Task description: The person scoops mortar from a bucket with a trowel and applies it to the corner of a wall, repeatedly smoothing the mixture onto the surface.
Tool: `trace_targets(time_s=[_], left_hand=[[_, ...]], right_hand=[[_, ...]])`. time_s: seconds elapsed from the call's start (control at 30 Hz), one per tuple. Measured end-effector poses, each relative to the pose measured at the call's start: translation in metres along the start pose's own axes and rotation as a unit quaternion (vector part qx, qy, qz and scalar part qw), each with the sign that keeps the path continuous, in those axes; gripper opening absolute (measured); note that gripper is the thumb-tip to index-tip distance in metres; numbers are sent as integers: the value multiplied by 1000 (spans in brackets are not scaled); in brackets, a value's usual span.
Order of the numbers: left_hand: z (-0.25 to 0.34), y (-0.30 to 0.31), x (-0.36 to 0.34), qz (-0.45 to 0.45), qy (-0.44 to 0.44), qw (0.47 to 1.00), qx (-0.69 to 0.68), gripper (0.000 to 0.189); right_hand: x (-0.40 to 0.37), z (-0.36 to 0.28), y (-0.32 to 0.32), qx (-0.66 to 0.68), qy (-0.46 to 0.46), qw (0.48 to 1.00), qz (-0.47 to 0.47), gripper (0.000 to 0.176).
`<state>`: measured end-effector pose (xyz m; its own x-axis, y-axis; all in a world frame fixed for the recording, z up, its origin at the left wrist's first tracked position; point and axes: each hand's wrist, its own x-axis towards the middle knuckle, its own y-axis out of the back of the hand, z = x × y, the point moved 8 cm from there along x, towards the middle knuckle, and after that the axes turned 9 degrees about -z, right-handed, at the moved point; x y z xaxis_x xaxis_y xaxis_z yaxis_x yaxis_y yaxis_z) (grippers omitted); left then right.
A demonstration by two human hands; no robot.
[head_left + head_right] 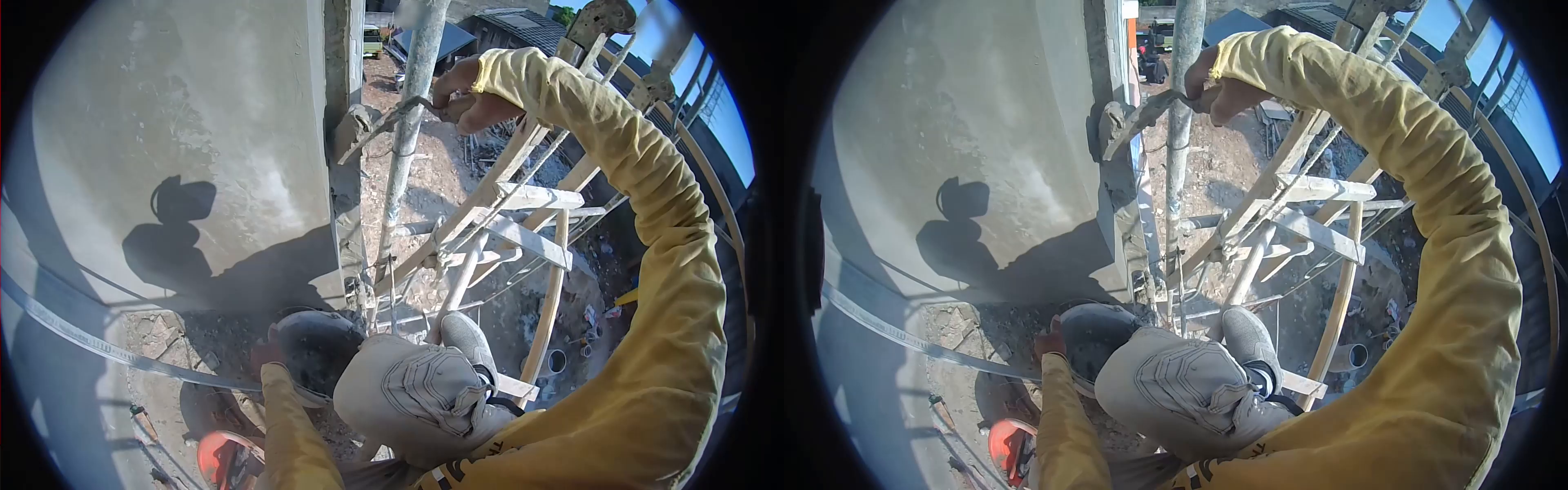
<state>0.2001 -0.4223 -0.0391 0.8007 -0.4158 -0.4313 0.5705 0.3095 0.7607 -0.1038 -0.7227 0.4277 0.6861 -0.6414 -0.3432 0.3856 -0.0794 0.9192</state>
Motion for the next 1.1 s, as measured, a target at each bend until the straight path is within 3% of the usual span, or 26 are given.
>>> trace_targets(time_s=[0.03,0.1,0.17,0.23,0.27,1.1], left_hand=[[2,1,-3,-9,11,1000,9,85],[1,1,-4,-15,21,999,20,85],[2,-1,-3,-12,-1,1000,5,84],[8,1,-9,-23,10,1000,16,83],[10,1,-12,-34,23,999,28,82],[5,-5,-3,-25,-2,1000,10,78]], right_hand=[[18,12,1,25,15,1000,2,46],[12,-3,15,58,-62,995,-55,43],[29,-8,33,5,-24,1000,-9,40],[29,-17,45,137,-96,978,-125,41],[-22,-60,55,-18,35,997,67,39],[-46,11,38,115,-54,987,94,39]])
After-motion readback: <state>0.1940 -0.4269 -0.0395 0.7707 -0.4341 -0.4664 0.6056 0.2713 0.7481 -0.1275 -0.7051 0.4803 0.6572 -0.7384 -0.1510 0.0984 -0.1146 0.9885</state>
